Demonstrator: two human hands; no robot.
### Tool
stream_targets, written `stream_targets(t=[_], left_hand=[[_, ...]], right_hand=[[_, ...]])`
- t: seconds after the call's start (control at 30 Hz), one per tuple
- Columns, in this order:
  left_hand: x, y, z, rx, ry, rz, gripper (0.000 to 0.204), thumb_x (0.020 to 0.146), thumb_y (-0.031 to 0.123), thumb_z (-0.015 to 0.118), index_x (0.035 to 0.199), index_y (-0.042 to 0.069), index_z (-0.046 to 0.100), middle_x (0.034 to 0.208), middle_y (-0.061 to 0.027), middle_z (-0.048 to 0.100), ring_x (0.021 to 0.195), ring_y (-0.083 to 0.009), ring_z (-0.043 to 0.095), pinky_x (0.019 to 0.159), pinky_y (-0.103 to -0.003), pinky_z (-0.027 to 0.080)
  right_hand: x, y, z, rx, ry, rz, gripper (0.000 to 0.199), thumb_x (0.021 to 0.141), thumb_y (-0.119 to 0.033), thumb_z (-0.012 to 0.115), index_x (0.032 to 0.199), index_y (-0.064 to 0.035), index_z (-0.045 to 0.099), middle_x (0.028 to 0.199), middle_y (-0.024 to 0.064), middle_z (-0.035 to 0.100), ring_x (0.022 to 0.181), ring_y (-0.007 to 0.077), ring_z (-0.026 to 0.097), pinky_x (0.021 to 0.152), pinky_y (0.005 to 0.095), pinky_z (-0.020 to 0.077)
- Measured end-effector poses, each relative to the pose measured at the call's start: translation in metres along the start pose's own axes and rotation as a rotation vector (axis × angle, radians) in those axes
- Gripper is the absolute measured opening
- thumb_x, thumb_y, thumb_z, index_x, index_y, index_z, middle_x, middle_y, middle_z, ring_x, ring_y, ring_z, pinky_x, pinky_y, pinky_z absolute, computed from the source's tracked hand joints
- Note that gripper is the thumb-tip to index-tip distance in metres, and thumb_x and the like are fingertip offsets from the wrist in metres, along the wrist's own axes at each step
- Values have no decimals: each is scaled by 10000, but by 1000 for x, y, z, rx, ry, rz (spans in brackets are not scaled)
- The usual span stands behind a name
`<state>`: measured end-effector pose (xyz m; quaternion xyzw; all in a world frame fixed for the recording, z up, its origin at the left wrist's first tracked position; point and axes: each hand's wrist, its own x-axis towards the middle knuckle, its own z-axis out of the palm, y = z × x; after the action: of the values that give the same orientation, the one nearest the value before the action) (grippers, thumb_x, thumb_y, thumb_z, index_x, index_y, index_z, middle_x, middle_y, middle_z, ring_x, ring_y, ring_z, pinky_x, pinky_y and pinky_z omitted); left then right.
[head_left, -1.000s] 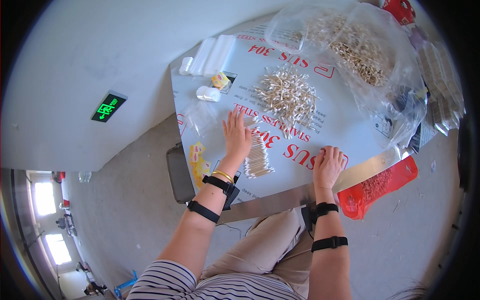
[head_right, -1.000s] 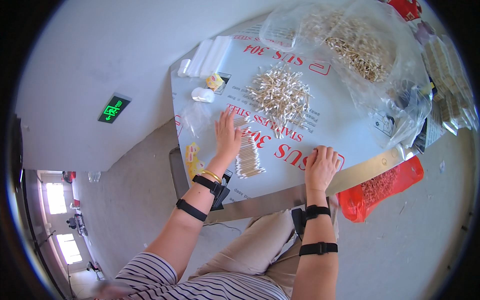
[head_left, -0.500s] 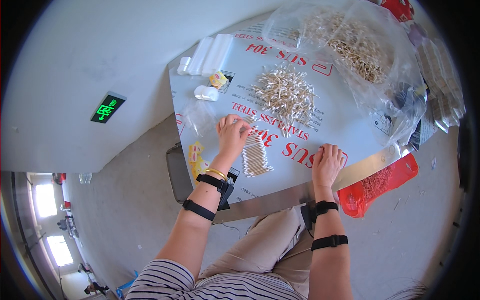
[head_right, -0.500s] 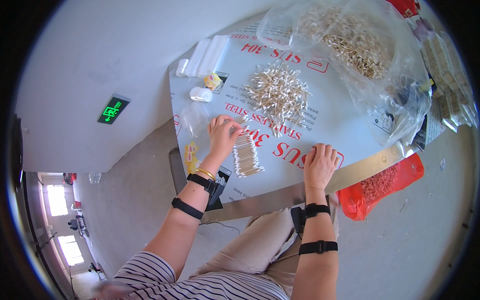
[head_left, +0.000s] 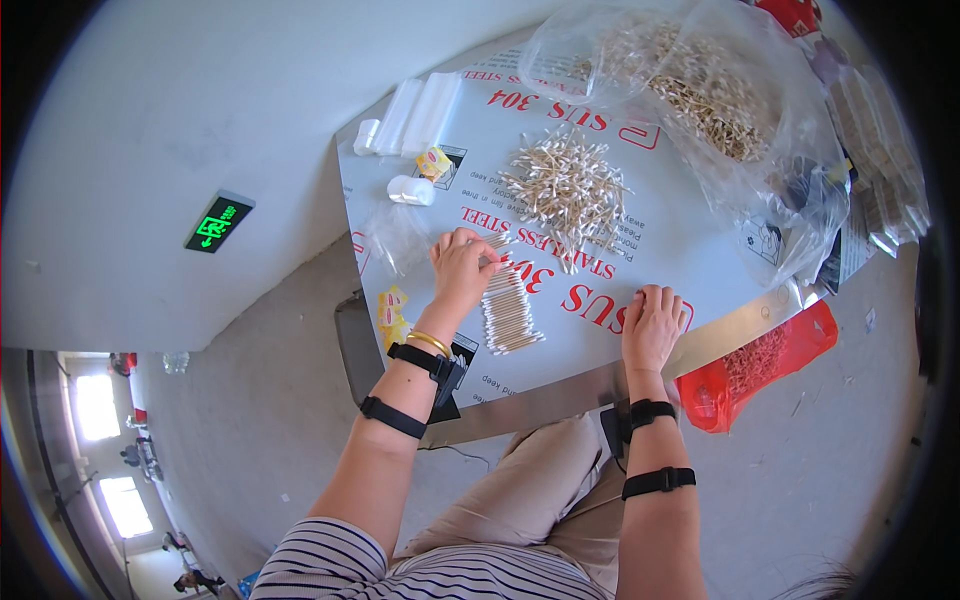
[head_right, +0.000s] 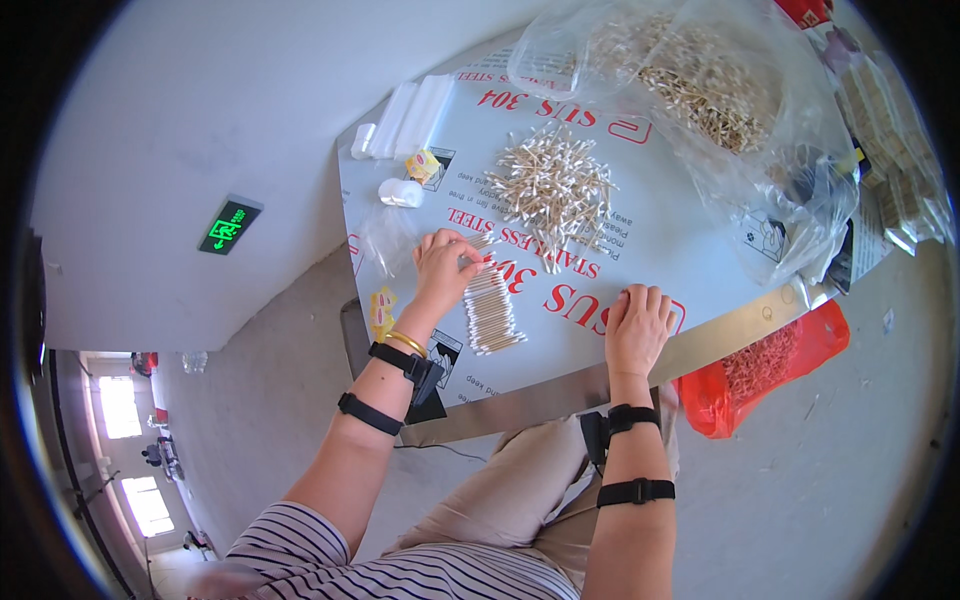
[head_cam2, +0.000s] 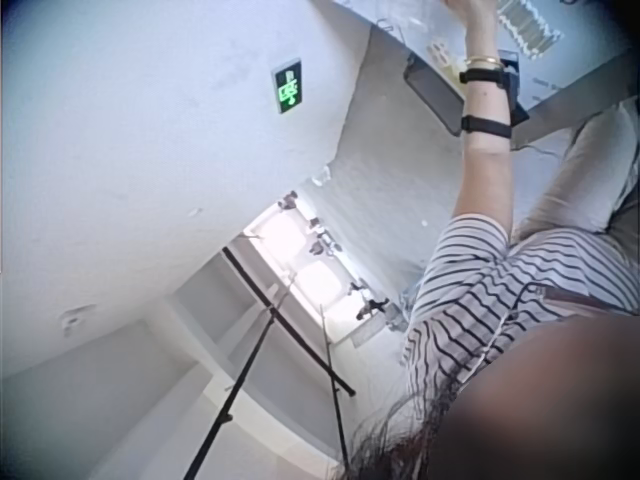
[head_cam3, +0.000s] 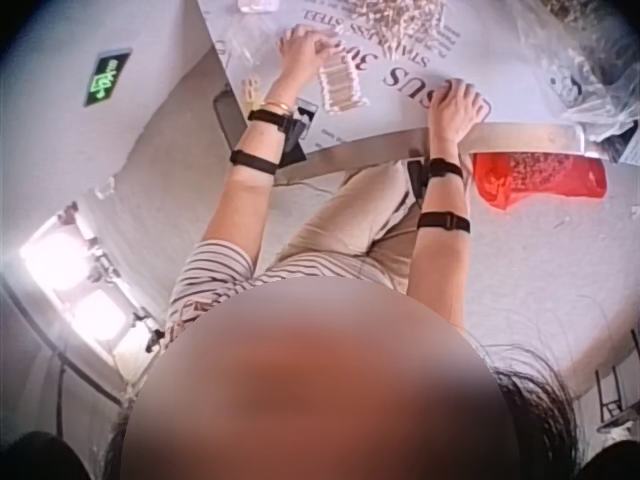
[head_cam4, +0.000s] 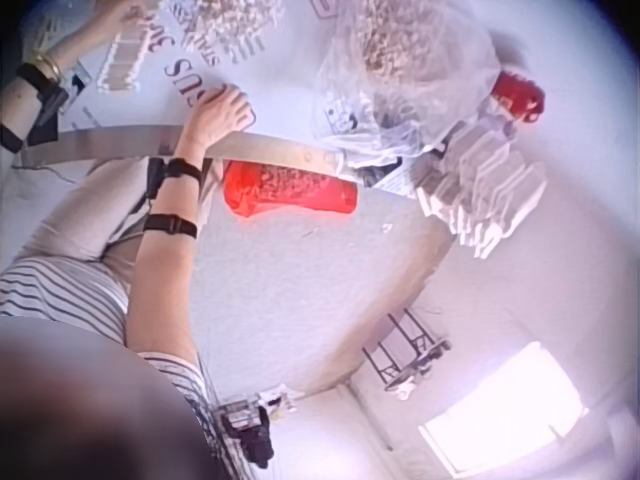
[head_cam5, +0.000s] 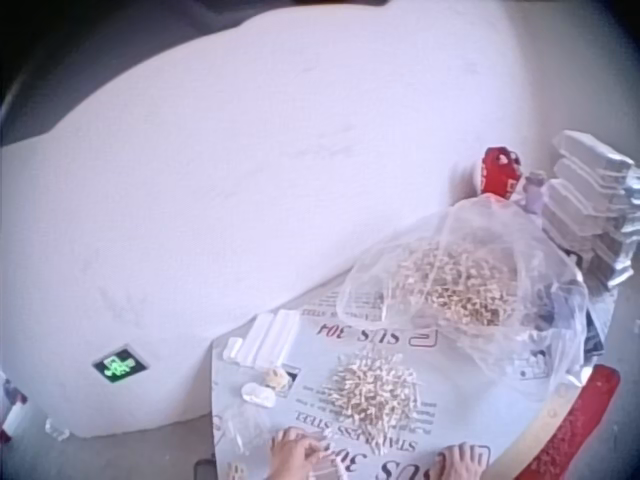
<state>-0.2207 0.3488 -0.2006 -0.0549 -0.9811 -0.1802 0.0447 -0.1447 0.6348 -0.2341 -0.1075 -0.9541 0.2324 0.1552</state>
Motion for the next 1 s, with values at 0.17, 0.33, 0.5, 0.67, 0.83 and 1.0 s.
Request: stream_targets(t=[0.17,0.33,0.5,0.67,0.83,1.0], left_hand=[[3,-7,-4,9,-37,-19,111,716,194,826,779,192,734,1065,21,586,1120,-237,482,979,-418,321],[2,7,-26,-86,8,-75,96,767,181,799,817,153,723,979,3,628,1001,-213,556,969,-413,344],[-22,31,-55,-521,12,-149,82,834,97,742,869,49,685,837,-48,692,774,-171,647,809,-341,490],[-58,82,-80,-635,25,-68,133,832,40,744,914,12,644,827,-50,706,761,-130,659,720,-281,513],[-84,114,-99,-662,14,-18,222,797,34,779,901,40,583,809,-54,687,784,-178,649,764,-332,492],[-102,132,-110,-651,4,50,216,813,43,773,906,35,579,837,-61,690,804,-182,653,788,-339,492]], right_hand=[[0,-3,2,21,12,-1,97,924,-177,560,955,-86,576,954,98,568,967,297,540,859,430,404],[1,-1,-1,31,26,-10,89,911,-161,587,959,-86,588,943,89,572,951,296,540,845,427,401],[2,-1,-11,166,15,29,98,898,-162,636,955,-87,609,901,57,588,914,258,557,840,398,410],[-1,-36,-15,1129,-322,166,160,923,-173,688,1037,-62,665,902,-18,657,820,92,573,745,258,436],[-5,-93,-79,1371,-644,49,154,922,-146,701,1031,-38,694,922,-10,688,823,57,584,719,236,453],[-16,-80,-103,1354,-734,86,136,928,-112,700,1009,-5,678,915,27,699,869,83,639,799,241,510]])
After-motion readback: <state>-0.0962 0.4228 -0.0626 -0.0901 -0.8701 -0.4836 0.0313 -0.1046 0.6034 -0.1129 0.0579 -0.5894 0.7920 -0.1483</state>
